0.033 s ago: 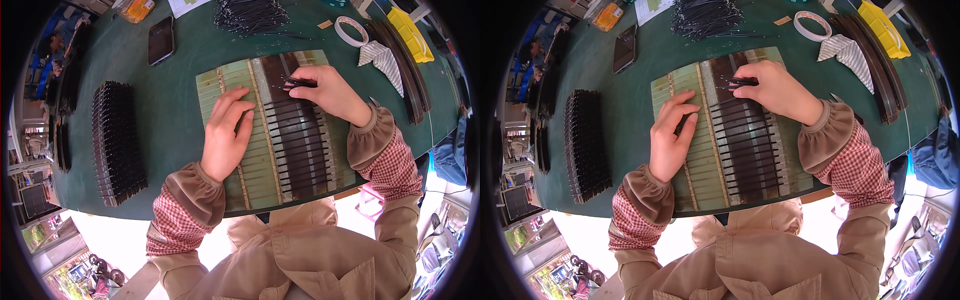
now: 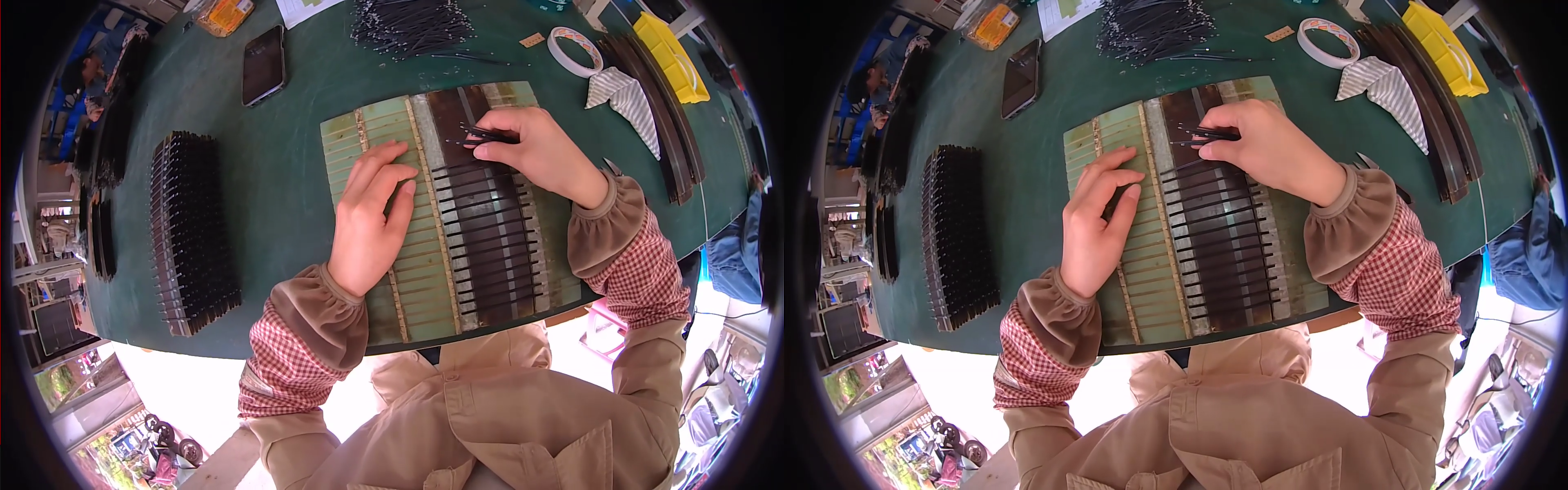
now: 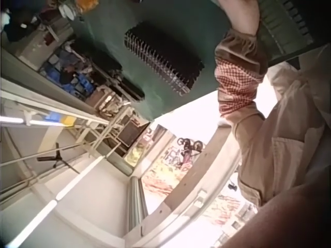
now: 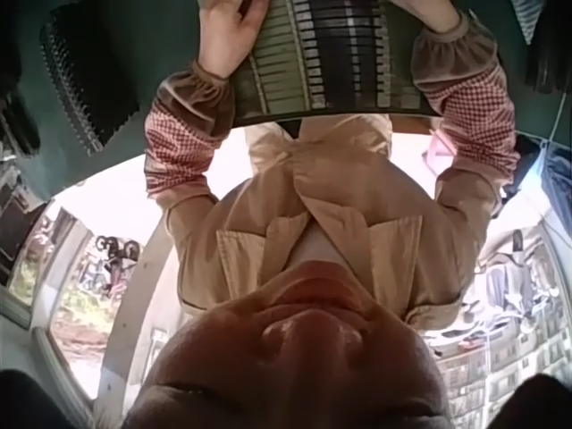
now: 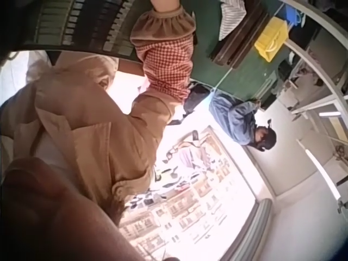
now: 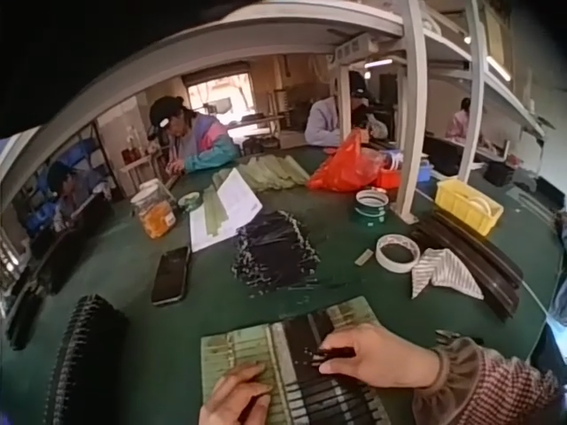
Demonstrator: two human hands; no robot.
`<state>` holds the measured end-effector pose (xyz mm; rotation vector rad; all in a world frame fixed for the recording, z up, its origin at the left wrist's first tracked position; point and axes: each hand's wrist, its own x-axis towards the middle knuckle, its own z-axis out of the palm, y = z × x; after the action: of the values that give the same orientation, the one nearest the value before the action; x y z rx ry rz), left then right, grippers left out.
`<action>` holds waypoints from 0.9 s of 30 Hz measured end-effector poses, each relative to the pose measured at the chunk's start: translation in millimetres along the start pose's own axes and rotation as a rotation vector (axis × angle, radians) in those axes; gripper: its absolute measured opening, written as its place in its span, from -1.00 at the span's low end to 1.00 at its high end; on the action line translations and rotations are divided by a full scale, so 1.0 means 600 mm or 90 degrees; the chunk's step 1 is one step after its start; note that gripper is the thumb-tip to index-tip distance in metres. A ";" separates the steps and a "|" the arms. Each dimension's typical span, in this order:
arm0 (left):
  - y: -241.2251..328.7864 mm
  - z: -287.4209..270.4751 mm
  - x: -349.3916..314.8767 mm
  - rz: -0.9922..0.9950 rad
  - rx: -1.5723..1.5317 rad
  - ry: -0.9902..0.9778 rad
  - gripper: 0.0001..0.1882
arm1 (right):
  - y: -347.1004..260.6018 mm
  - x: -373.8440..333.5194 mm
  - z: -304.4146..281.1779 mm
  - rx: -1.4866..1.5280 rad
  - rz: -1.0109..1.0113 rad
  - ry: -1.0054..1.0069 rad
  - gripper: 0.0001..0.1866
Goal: The person picks small electronic components from bundles and inserts them into an assembly jig.
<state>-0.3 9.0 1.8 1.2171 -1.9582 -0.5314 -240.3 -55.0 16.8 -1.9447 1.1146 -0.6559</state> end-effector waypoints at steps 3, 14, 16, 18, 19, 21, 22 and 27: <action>0.001 -0.002 0.000 -0.005 -0.004 0.001 -0.88 | -0.005 -0.001 -0.002 0.019 0.008 0.004 -0.80; 0.016 0.008 0.004 0.068 0.090 -0.019 -0.76 | -0.002 -0.005 0.016 -0.086 -0.042 0.041 -0.81; 0.028 0.014 0.001 0.131 0.229 -0.051 -0.72 | -0.009 -0.007 0.024 -0.151 -0.083 0.086 -0.80; 0.027 0.012 -0.003 0.124 0.230 -0.050 -0.71 | -0.019 -0.014 0.025 -0.174 -0.065 0.078 -0.80; 0.026 0.010 -0.005 0.123 0.228 -0.056 -0.71 | -0.023 -0.019 0.022 -0.196 -0.041 0.078 -0.79; 0.018 0.009 -0.005 0.123 0.229 -0.050 -0.70 | -0.023 -0.023 0.005 -0.225 -0.027 0.079 -0.79; 0.013 0.009 -0.008 0.111 0.186 -0.047 -0.70 | -0.018 -0.032 -0.008 -0.222 -0.014 0.084 -0.78; 0.005 0.006 -0.011 0.094 0.097 -0.049 -0.69 | -0.020 -0.041 -0.028 -0.151 0.003 0.085 -0.78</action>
<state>-3.2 16.0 -1.2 1.1474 -2.1665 -0.3634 -259.0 -36.4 35.1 -2.1210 1.3298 -0.6856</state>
